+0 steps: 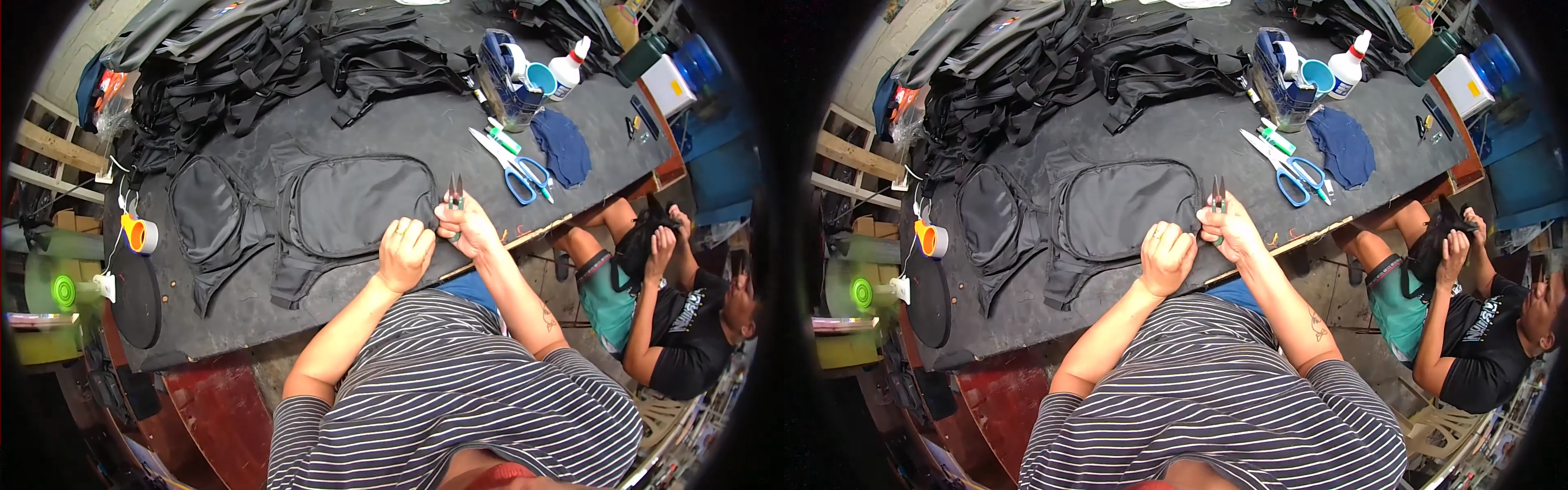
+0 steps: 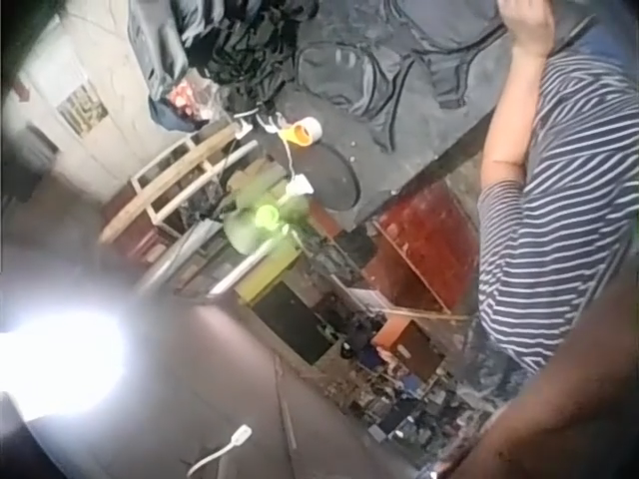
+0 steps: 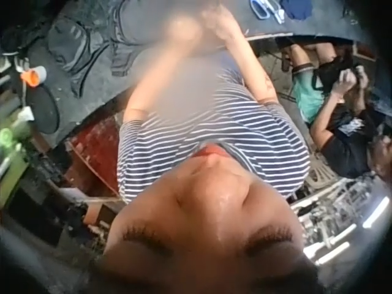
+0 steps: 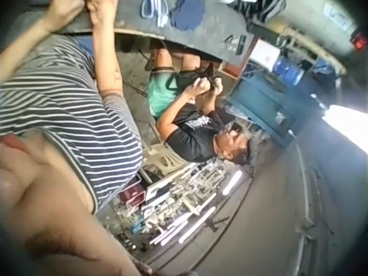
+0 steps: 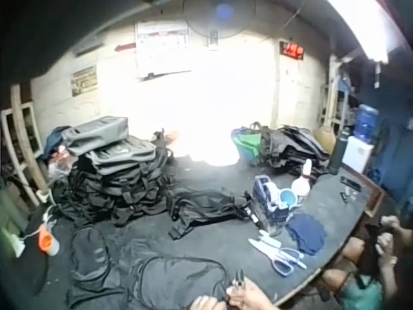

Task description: Trimming excess fabric and threads from black pouches using scissors.

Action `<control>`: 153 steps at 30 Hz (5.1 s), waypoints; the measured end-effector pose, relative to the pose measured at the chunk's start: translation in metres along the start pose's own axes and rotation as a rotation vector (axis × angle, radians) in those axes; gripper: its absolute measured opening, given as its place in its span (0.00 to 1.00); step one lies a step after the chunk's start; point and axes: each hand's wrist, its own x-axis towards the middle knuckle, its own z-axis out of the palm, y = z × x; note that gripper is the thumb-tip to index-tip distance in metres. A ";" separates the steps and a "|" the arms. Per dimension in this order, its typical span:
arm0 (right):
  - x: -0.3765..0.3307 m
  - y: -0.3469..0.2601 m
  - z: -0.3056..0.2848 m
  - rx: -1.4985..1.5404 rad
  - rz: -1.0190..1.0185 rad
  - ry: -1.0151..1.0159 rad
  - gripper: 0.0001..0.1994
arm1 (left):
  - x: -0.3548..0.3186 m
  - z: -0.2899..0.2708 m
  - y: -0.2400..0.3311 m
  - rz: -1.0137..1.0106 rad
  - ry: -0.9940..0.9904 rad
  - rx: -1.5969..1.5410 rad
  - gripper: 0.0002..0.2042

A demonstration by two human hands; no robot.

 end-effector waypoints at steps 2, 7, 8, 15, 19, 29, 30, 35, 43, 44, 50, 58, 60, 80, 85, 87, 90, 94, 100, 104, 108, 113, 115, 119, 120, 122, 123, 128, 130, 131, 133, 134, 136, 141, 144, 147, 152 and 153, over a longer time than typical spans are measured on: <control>-0.007 0.004 -0.001 0.074 0.018 -0.046 0.15 | -0.001 0.000 0.000 0.001 0.007 -0.011 0.08; -0.029 -0.003 -0.004 -1.147 -0.613 0.164 0.14 | -0.002 0.002 -0.002 -0.015 -0.014 0.002 0.08; -0.046 -0.017 0.014 -1.341 -0.588 0.180 0.14 | -0.003 0.001 -0.004 -0.022 -0.004 -0.003 0.08; -0.054 -0.014 0.020 -1.539 -0.821 0.217 0.15 | -0.003 0.001 -0.002 -0.026 -0.032 -0.023 0.08; -0.055 -0.019 0.026 -1.618 -0.834 0.176 0.15 | -0.005 0.002 -0.003 -0.034 -0.023 -0.023 0.08; -0.056 -0.016 0.033 -1.693 -0.872 0.248 0.12 | -0.004 0.001 -0.002 -0.032 -0.027 -0.024 0.07; -0.055 -0.015 0.031 -1.709 -0.856 0.223 0.10 | -0.004 0.002 -0.002 -0.035 -0.029 -0.026 0.07; -0.052 -0.019 0.027 -1.528 -0.835 0.221 0.10 | 0.000 -0.012 -0.001 -0.108 -0.029 -0.035 0.06; -0.041 0.002 -0.023 -1.234 -0.879 0.344 0.14 | -0.019 -0.125 -0.126 -0.887 0.136 0.289 0.29; -0.040 0.004 -0.023 -1.238 -0.937 0.306 0.14 | -0.012 -0.135 -0.136 -1.080 0.066 0.137 0.32; -0.038 0.005 -0.028 -1.211 -0.920 0.293 0.08 | 0.000 -0.157 -0.150 -1.549 0.163 -0.945 0.21; -0.040 0.006 -0.029 -1.133 -0.910 0.256 0.05 | 0.033 -0.157 -0.092 -1.034 0.382 -0.915 0.19; -0.039 0.009 -0.035 -1.050 -0.881 0.277 0.05 | 0.058 -0.175 -0.060 -0.774 0.412 -0.828 0.13; -0.039 0.006 -0.048 -0.571 -0.710 0.368 0.07 | -0.017 -0.094 0.008 -0.292 -0.671 0.079 0.30; -0.037 0.005 -0.048 -0.554 -0.704 0.352 0.06 | 0.002 -0.128 -0.012 -0.697 0.024 -0.138 0.06; -0.033 0.005 -0.043 -0.552 -0.697 0.330 0.06 | 0.023 -0.130 -0.036 -0.579 0.111 -0.078 0.06; -0.033 0.006 -0.050 -0.602 -0.672 0.354 0.06 | 0.079 -0.106 -0.066 -0.383 0.197 -0.088 0.05; -0.033 0.010 -0.054 -0.619 -0.667 0.338 0.07 | 0.113 -0.033 -0.129 -0.218 -0.031 0.163 0.13; -0.037 0.003 -0.045 -0.605 -0.668 0.312 0.06 | 0.097 0.015 -0.131 -0.326 -0.073 0.057 0.03; -0.032 -0.007 -0.040 -0.577 -0.586 0.353 0.08 | 0.078 0.002 -0.073 -0.312 -0.299 -0.110 0.05; -0.015 -0.023 -0.038 -0.488 -0.472 0.289 0.09 | 0.065 -0.048 -0.039 -0.576 -0.427 -0.825 0.04; -0.007 -0.029 -0.030 -0.655 -0.340 0.223 0.07 | 0.028 -0.117 -0.054 -0.935 0.194 -0.588 0.03; -0.008 -0.031 -0.027 -0.748 -0.365 0.193 0.07 | -0.008 -0.134 -0.087 -0.940 0.288 -0.420 0.05; -0.005 -0.028 -0.033 -0.874 -0.364 0.154 0.09 | -0.049 -0.162 -0.090 -1.172 -0.138 -0.472 0.15; -0.002 -0.026 -0.040 -0.876 -0.373 0.129 0.09 | -0.050 -0.166 -0.081 -1.184 -0.249 -0.427 0.19; 0.000 -0.024 -0.043 -0.899 -0.388 0.125 0.09 | -0.060 -0.170 -0.081 -1.210 -0.253 -0.535 0.23; -0.002 -0.026 -0.041 -0.892 -0.376 0.127 0.08 | -0.062 -0.173 -0.080 -1.220 -0.227 -0.634 0.24; -0.013 -0.033 -0.040 -0.835 -0.267 0.153 0.07 | -0.051 -0.178 -0.079 -1.211 -0.204 -0.632 0.20; -0.015 -0.030 -0.047 -0.832 -0.274 0.161 0.07 | -0.043 -0.180 -0.078 -1.242 -0.218 -0.598 0.18; -0.018 -0.029 -0.047 -0.822 -0.244 0.181 0.07 | -0.045 -0.183 -0.080 -1.215 -0.247 -0.574 0.15; -0.023 -0.033 -0.040 -0.830 -0.243 0.175 0.06 | -0.046 -0.181 -0.081 -1.191 -0.179 -0.611 0.15; -0.025 -0.035 -0.037 -0.835 -0.254 0.154 0.05 | -0.042 -0.178 -0.080 -1.137 -0.134 -0.588 0.13; -0.033 -0.028 -0.032 -0.909 -0.329 0.136 0.04 | -0.046 -0.180 -0.089 -1.066 -0.061 -0.536 0.12; -0.077 0.007 0.041 -0.810 0.072 -0.227 0.07 | -0.020 -0.188 -0.127 -0.869 0.279 0.128 0.15; -0.083 0.022 0.065 -1.061 -0.031 -0.644 0.09 | 0.034 -0.175 -0.106 -0.816 0.311 -0.325 0.14; -0.076 0.011 0.058 -1.036 -0.099 -0.475 0.10 | 0.055 -0.135 -0.083 -0.725 0.141 -0.501 0.10; -0.059 -0.019 0.021 -1.040 -0.312 0.024 0.19 | 0.056 -0.062 -0.044 -0.604 -0.029 -0.402 0.05; -0.055 -0.023 0.013 -0.990 -0.339 0.091 0.20 | 0.060 -0.056 -0.034 -0.609 -0.111 -0.327 0.05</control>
